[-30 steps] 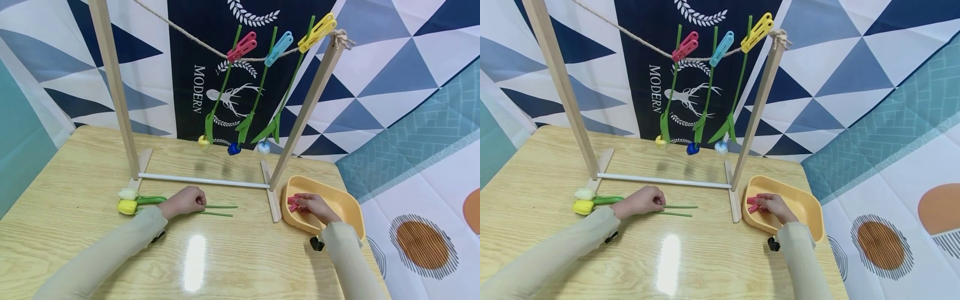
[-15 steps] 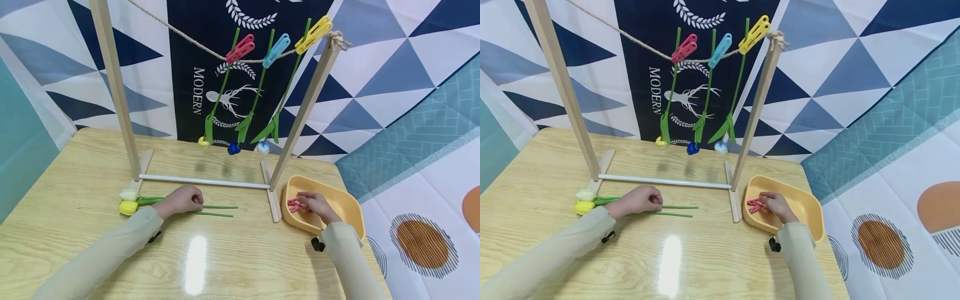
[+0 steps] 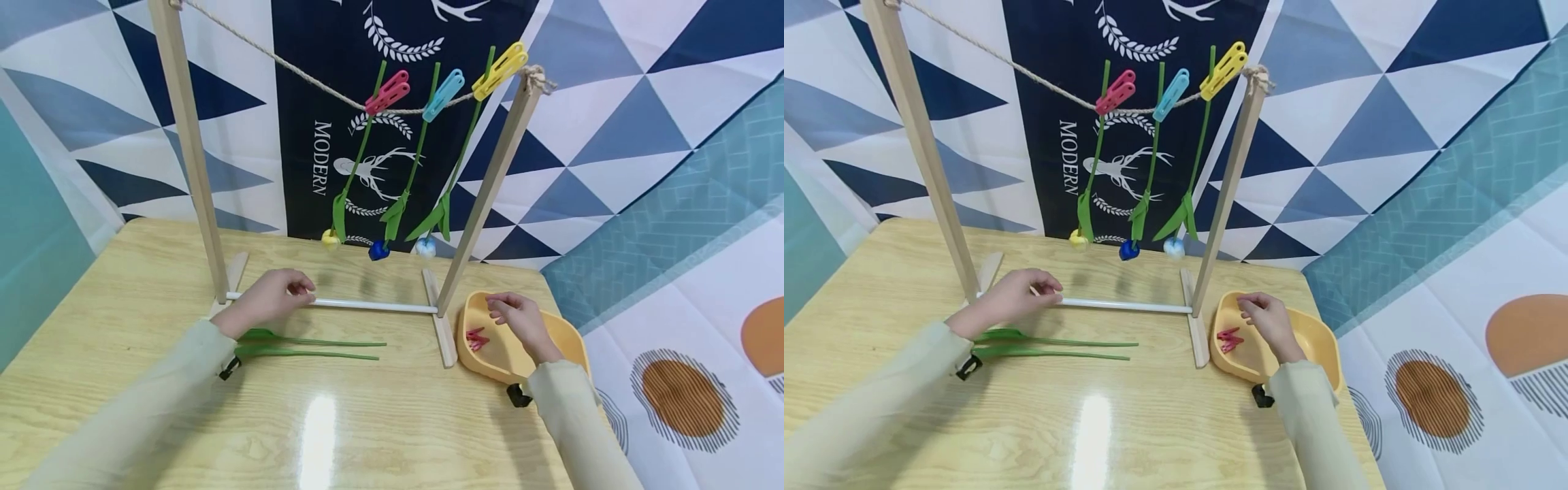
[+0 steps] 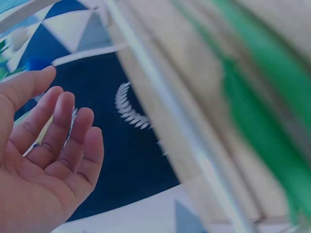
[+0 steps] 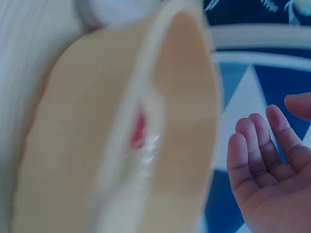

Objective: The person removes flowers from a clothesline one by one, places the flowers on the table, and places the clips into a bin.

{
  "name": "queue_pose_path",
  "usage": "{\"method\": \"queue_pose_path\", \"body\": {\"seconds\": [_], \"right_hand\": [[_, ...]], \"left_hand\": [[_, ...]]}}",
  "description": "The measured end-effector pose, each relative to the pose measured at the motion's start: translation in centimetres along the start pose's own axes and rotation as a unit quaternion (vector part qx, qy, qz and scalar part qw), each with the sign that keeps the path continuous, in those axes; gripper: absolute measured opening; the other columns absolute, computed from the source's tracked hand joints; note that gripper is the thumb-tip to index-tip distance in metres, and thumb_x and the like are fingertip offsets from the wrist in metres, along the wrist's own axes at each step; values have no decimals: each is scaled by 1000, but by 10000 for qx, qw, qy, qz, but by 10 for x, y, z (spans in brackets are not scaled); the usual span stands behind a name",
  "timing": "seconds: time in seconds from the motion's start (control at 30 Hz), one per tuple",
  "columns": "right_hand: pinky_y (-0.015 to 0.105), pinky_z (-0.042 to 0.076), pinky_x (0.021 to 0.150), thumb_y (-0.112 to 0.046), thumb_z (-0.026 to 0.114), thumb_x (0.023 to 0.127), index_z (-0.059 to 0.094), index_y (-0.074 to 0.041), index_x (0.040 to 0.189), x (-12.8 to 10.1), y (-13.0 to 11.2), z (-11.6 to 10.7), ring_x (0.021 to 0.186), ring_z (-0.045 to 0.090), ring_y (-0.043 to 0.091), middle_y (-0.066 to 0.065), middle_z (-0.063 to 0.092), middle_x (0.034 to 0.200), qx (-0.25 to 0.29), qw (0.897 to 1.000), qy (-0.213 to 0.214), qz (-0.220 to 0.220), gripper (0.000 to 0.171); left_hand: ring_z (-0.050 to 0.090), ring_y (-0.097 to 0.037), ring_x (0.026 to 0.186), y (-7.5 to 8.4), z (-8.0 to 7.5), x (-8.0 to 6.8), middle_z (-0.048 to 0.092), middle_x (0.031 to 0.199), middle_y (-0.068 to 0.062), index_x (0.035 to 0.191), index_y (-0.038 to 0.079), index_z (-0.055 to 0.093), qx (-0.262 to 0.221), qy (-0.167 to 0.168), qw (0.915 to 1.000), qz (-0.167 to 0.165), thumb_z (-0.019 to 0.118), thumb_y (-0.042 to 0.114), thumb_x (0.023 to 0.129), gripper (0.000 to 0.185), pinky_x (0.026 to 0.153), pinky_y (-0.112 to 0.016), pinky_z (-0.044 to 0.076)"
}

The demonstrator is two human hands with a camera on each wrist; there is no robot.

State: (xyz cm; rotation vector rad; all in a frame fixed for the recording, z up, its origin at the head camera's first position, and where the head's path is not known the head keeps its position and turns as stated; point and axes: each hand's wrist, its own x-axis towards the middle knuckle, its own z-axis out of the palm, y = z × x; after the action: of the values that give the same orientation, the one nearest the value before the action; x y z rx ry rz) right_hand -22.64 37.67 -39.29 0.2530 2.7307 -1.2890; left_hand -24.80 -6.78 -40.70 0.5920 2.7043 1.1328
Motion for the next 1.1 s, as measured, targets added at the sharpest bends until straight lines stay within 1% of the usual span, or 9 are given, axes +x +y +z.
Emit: {"method": "queue_pose_path", "body": {"seconds": [0.1,0.27,0.33,0.47,0.6,0.73,0.87,1.0,1.1], "right_hand": [[20,51,74,-31,51,96,58,2,120,-3,-19,2,86,63,14,20,61,116,9,9997,-108,-219,42],[20,51,76,-29,53,95,59,3,117,-8,-50,7,83,62,7,-2,65,98,254,9974,-147,-660,39],[19,51,75,-28,53,95,60,2,116,-9,-60,7,82,61,7,-5,64,94,288,9957,-102,-872,37],[19,51,74,-29,54,95,61,1,116,-13,-81,6,85,61,13,4,64,98,184,9924,-56,-1216,36],[16,49,75,-29,54,95,61,-3,116,-18,-106,8,91,60,18,14,63,109,-12,9909,-154,-1339,34],[18,50,76,-26,54,95,62,-4,114,-20,-131,9,90,60,23,16,64,108,-74,9862,-119,-1648,30],[23,51,76,-25,55,94,62,-5,115,-22,-154,5,86,60,17,13,64,105,-108,9815,37,-1912,30],[19,52,77,-25,56,94,60,-6,117,-26,-178,1,85,60,14,12,63,106,80,9779,120,-2084,30],[17,51,76,-23,57,94,59,-6,117,-27,-196,3,85,60,15,13,62,106,313,9722,113,-2319,29]], "left_hand": [[57,-16,80,11,-16,2,66,87,-5,103,3,68,-167,320,9993,51,62,19,90,21,72,-29,47],[59,-19,82,26,-35,8,66,90,-7,104,5,67,-351,724,9967,108,62,22,91,22,75,-31,48],[59,-19,83,30,-41,11,66,91,-7,104,7,67,-400,855,9955,87,62,24,91,22,75,-31,48],[58,-20,86,35,-50,16,67,95,-6,105,11,67,-519,1095,9926,-57,62,28,91,24,73,-29,47],[57,-20,87,41,-59,20,66,97,-6,105,12,67,-622,1281,9897,-111,62,31,90,24,70,-28,46],[57,-19,87,51,-68,26,66,99,-7,106,12,67,-762,1503,9857,6,62,31,90,26,70,-28,46],[56,-18,87,63,-75,30,65,101,-8,107,11,66,-850,1643,9827,78,62,32,90,27,72,-28,45],[56,-19,86,75,-80,36,66,104,-8,108,11,66,-946,1687,9811,84,62,30,90,26,72,-27,45],[56,-18,86,84,-83,41,65,105,-9,108,10,66,-1053,1770,9785,106,63,28,90,26,72,-25,45]]}}
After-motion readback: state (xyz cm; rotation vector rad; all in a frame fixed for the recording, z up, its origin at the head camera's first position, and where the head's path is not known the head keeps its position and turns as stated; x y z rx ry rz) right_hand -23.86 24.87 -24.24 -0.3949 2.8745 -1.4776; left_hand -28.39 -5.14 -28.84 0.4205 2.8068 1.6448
